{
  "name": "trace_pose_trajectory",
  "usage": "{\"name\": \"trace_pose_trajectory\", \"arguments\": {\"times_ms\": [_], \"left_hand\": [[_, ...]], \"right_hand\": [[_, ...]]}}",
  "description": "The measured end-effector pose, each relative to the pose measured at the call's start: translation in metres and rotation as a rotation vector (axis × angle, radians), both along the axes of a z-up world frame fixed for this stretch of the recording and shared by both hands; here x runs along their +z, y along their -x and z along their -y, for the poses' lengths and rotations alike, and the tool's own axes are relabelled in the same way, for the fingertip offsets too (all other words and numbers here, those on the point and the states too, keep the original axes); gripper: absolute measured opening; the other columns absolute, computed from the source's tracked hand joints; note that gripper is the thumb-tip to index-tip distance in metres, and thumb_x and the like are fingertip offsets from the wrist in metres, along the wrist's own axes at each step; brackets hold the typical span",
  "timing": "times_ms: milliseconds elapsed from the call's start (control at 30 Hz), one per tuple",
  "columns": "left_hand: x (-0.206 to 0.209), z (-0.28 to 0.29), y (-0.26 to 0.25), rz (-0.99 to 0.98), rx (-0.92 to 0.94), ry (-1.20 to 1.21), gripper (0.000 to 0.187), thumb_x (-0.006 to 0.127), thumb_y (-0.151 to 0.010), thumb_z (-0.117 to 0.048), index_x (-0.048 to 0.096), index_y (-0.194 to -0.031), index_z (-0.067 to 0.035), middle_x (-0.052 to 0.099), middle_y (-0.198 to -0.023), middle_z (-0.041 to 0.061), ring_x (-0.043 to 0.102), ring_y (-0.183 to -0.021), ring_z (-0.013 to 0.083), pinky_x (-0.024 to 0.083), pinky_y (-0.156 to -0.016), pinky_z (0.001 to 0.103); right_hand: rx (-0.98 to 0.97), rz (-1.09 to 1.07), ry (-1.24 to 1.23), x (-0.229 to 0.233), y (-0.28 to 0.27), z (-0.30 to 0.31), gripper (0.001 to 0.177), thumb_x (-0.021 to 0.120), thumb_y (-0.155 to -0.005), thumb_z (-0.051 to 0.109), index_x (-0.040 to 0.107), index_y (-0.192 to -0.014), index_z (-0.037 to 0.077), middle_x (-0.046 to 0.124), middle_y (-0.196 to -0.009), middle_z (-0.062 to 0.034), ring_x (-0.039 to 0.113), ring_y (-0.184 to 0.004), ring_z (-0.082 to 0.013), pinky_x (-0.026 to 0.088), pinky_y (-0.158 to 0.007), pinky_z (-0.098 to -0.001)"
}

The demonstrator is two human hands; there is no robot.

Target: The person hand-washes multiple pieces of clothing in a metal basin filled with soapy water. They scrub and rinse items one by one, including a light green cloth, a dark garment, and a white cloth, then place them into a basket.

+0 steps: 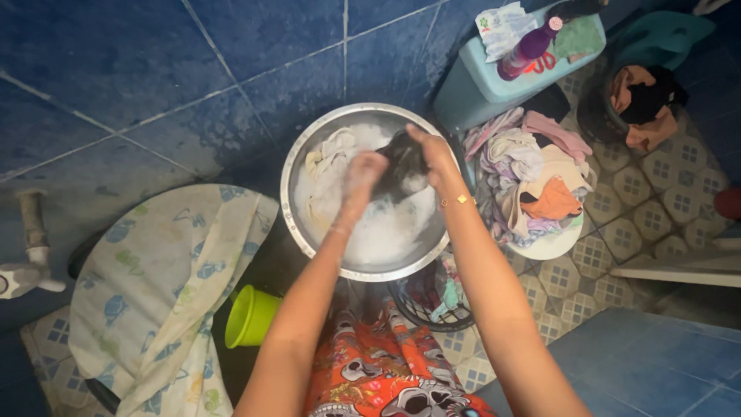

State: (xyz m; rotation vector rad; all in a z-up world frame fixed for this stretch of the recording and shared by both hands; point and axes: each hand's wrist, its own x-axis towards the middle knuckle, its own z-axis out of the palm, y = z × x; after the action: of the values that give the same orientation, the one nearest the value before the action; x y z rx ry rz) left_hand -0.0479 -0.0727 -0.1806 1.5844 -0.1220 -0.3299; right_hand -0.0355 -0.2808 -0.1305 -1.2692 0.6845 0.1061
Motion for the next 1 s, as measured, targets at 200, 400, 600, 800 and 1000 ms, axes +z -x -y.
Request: {"name": "trace_pose_trajectory", "arguments": {"times_ms": [200, 400, 600, 800, 1000], "left_hand": [[0.077, 0.002, 0.036, 0.523, -0.082, -0.225, 0.056, 0.071, -0.088, -0.026, 0.057, -0.137, -0.002, 0.067, -0.120, 0.024, 0.060, -0.109, 0.0433, 0.046, -0.095, 0.049], [0.089, 0.015, 0.010, 0.336, -0.124, -0.215, 0.048, 0.074, -0.092, -0.036, 0.064, -0.131, -0.010, 0.075, -0.114, 0.018, 0.073, -0.107, 0.0336, 0.057, -0.097, 0.043], [0.120, 0.020, -0.008, 0.538, -0.205, -0.232, 0.090, 0.093, -0.067, -0.037, 0.052, -0.132, 0.009, 0.063, -0.121, 0.028, 0.059, -0.114, 0.0424, 0.046, -0.095, 0.048], [0.149, -0.023, -0.028, 0.323, -0.211, -0.074, 0.058, 0.087, -0.082, -0.038, 0.071, -0.123, 0.001, 0.068, -0.124, 0.016, 0.068, -0.115, 0.0271, 0.053, -0.101, 0.038], [0.123, 0.010, -0.027, -0.417, -0.035, 0.665, 0.046, 0.070, -0.087, -0.039, 0.067, -0.121, -0.009, 0.068, -0.118, 0.008, 0.066, -0.105, 0.0189, 0.054, -0.091, 0.036]], "right_hand": [[-0.097, -0.005, -0.376, 0.032, 0.012, 0.008, 0.058, 0.078, -0.082, 0.043, 0.056, -0.126, 0.011, 0.066, -0.109, -0.0036, 0.063, -0.095, -0.0202, 0.051, -0.074, -0.0394], [0.244, 0.048, -0.047, 0.101, 0.050, -0.008, 0.075, 0.077, -0.074, 0.034, 0.044, -0.140, 0.021, 0.061, -0.122, 0.0007, 0.061, -0.104, -0.0167, 0.052, -0.076, -0.0439], [0.357, 0.317, 0.110, 0.094, 0.054, -0.023, 0.055, 0.079, -0.085, 0.026, 0.062, -0.131, 0.002, 0.069, -0.113, -0.0052, 0.065, -0.094, -0.0120, 0.054, -0.079, -0.0289], [0.374, 0.323, 0.313, 0.078, 0.062, 0.017, 0.035, 0.077, -0.089, 0.019, 0.073, -0.115, -0.003, 0.074, -0.103, -0.0087, 0.065, -0.088, -0.0118, 0.050, -0.078, -0.0263], [-0.308, 0.477, -0.196, 0.114, 0.054, -0.064, 0.022, 0.078, -0.080, 0.021, 0.073, -0.098, 0.008, 0.074, -0.091, 0.0018, 0.066, -0.086, -0.0121, 0.055, -0.078, -0.0290]]}}
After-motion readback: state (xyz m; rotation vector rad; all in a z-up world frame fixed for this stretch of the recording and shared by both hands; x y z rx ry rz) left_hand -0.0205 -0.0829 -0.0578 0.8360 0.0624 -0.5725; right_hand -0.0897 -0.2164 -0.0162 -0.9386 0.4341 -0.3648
